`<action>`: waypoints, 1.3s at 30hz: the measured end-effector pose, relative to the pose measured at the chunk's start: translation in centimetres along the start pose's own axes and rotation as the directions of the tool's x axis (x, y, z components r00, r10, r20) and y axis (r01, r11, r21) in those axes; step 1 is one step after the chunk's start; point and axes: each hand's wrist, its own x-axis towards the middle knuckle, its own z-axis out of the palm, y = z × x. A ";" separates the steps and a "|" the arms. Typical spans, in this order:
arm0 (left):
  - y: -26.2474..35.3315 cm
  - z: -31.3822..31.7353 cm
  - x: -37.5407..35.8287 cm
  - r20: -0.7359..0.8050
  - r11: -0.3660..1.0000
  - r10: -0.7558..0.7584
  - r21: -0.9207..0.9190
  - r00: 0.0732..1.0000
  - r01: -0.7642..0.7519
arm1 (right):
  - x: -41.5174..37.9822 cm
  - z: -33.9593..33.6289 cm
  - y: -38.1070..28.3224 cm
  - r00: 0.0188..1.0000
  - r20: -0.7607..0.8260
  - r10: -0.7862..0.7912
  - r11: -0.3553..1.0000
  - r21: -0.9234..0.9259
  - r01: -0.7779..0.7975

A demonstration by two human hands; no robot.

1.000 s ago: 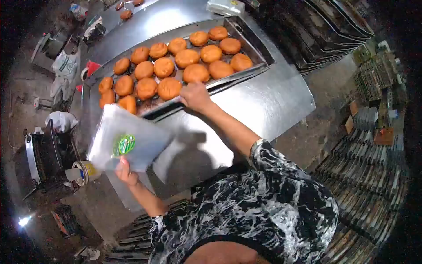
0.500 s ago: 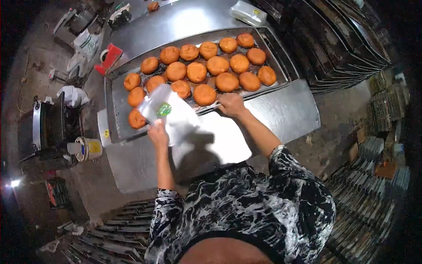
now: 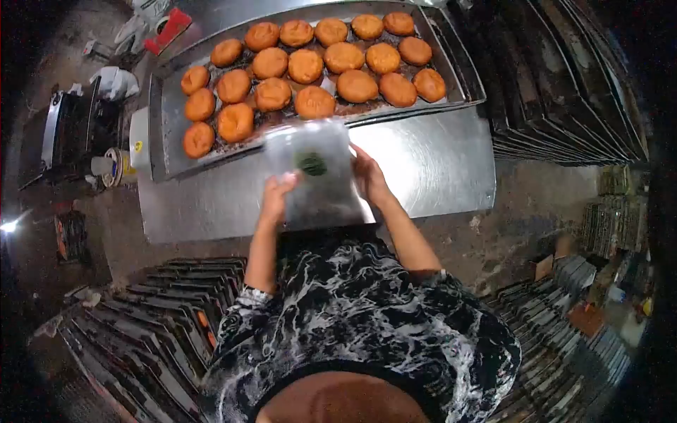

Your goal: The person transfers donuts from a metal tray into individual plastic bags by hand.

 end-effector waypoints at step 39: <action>-2.6 7.1 1.0 0.640 0.951 -0.186 0.307 0.746 -0.027 | -8.9 0.5 0.0 0.993 -0.054 -0.101 0.566 -0.824 0.013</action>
